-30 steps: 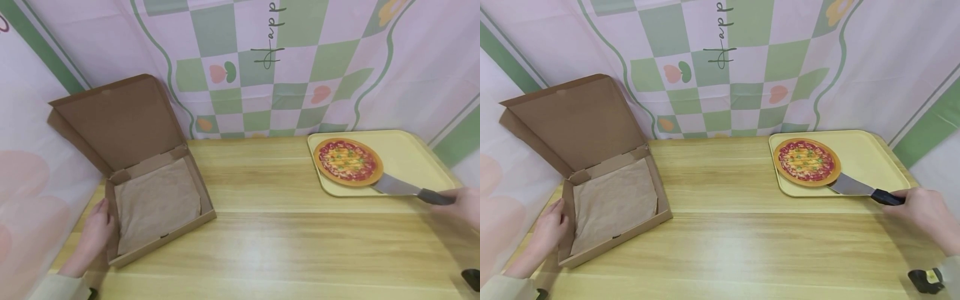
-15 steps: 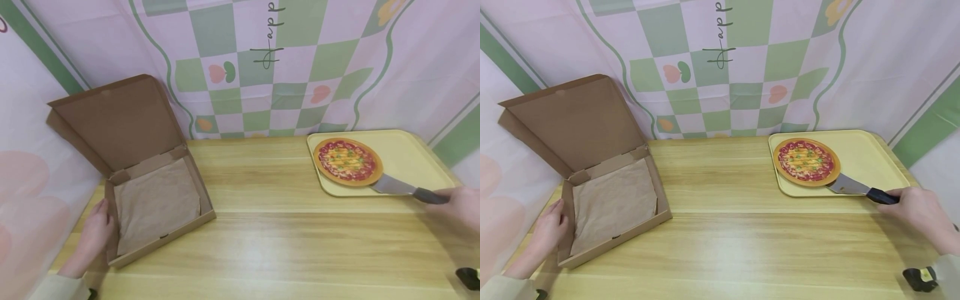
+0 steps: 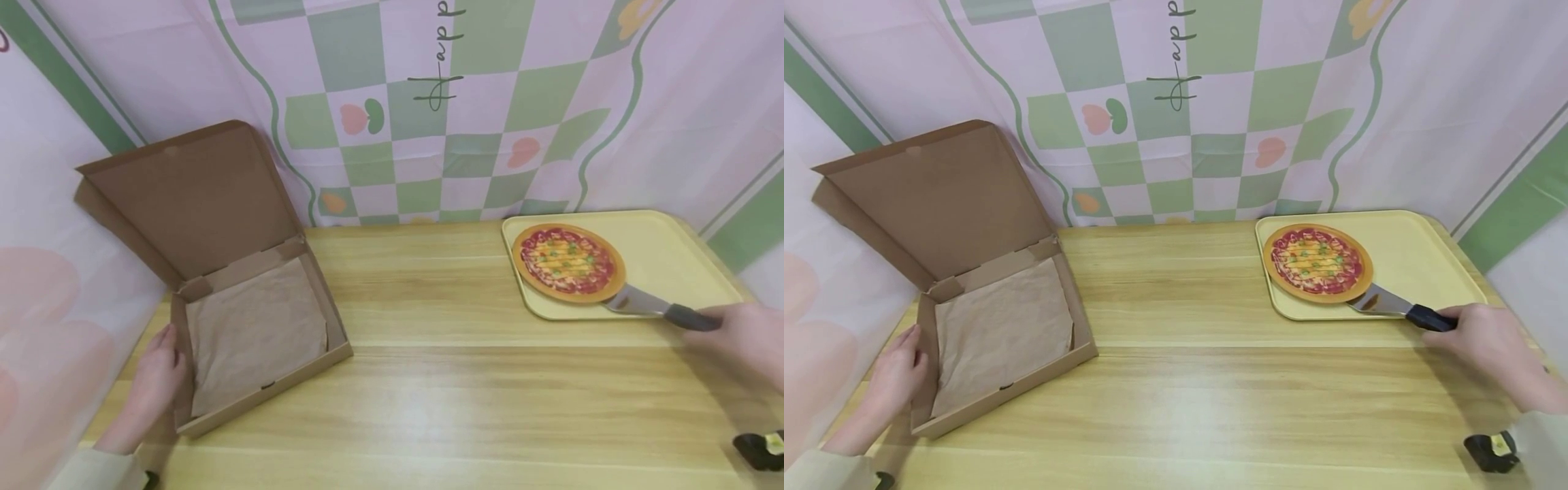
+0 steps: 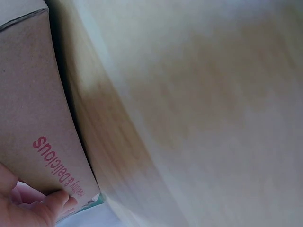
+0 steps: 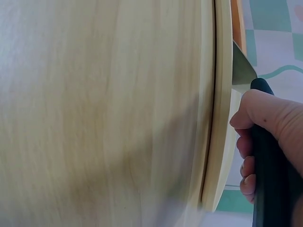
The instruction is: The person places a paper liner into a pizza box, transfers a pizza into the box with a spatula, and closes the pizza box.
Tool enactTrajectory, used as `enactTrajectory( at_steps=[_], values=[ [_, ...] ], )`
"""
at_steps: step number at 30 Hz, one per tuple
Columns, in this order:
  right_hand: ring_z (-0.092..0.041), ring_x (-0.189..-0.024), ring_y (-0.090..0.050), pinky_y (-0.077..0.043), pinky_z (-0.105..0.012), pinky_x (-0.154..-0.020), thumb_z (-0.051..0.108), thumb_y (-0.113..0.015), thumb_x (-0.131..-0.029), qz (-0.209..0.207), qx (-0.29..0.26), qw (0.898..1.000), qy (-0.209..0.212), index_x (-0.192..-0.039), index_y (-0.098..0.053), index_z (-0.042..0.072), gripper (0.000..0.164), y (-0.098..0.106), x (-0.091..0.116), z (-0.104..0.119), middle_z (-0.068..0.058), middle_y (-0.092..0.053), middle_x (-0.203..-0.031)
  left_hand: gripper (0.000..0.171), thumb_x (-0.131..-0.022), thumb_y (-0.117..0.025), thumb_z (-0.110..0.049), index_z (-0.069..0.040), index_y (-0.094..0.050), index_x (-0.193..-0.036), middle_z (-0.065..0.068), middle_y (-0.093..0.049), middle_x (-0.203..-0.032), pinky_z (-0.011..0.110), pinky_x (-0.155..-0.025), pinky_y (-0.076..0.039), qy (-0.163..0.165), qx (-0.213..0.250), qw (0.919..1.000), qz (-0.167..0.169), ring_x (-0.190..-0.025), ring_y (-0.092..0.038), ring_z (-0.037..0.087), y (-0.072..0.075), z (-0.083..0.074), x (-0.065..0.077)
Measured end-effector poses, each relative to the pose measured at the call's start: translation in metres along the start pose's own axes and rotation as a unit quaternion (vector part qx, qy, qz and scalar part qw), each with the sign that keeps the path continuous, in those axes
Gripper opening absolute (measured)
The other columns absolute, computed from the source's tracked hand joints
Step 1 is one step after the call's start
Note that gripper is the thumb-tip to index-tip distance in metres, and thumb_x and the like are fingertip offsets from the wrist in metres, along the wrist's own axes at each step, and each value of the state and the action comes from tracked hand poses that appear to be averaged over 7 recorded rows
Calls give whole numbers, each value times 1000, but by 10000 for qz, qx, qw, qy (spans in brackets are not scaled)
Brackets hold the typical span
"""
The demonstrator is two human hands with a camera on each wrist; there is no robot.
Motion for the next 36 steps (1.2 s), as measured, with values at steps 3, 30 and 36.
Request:
enactTrajectory(
  at_steps=[3,30,36],
  values=[
    [-18,-53,-43,-29,-26,-49,32,-70,-72,-30,44,10000,73,-96,-64,-8,47,-2,3,9,-10,-59,-62,48,-80,-41,8,29,-30,-122,47,-34,-120,65,-91,-32,-51,32,10000,30,-107,-35,58,-3,4,-7],
    [-11,-43,-32,-24,-24,-42,24,-70,-74,-775,32,9969,-126,-54,-55,16,27,-7,33,59,4,-43,-46,48,-80,-41,8,29,-30,-122,47,-34,-119,64,-91,-32,-777,369,9959,262,-107,-35,58,-33,37,-84],
    [-12,-43,-33,-25,-24,-42,25,-69,-75,-828,-11,9955,-453,-52,-51,14,31,-10,39,69,2,-43,-46,48,-81,-41,8,28,-30,-122,47,-33,-120,64,-91,-32,-956,449,9937,374,-107,-35,58,-44,45,-108]
  ],
)
Point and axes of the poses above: each hand's wrist, its own x-axis away from the middle knuckle, its own y-axis out of the back of the hand, z = x × y, the point moved 8 cm from there along -x, towards the middle knuckle
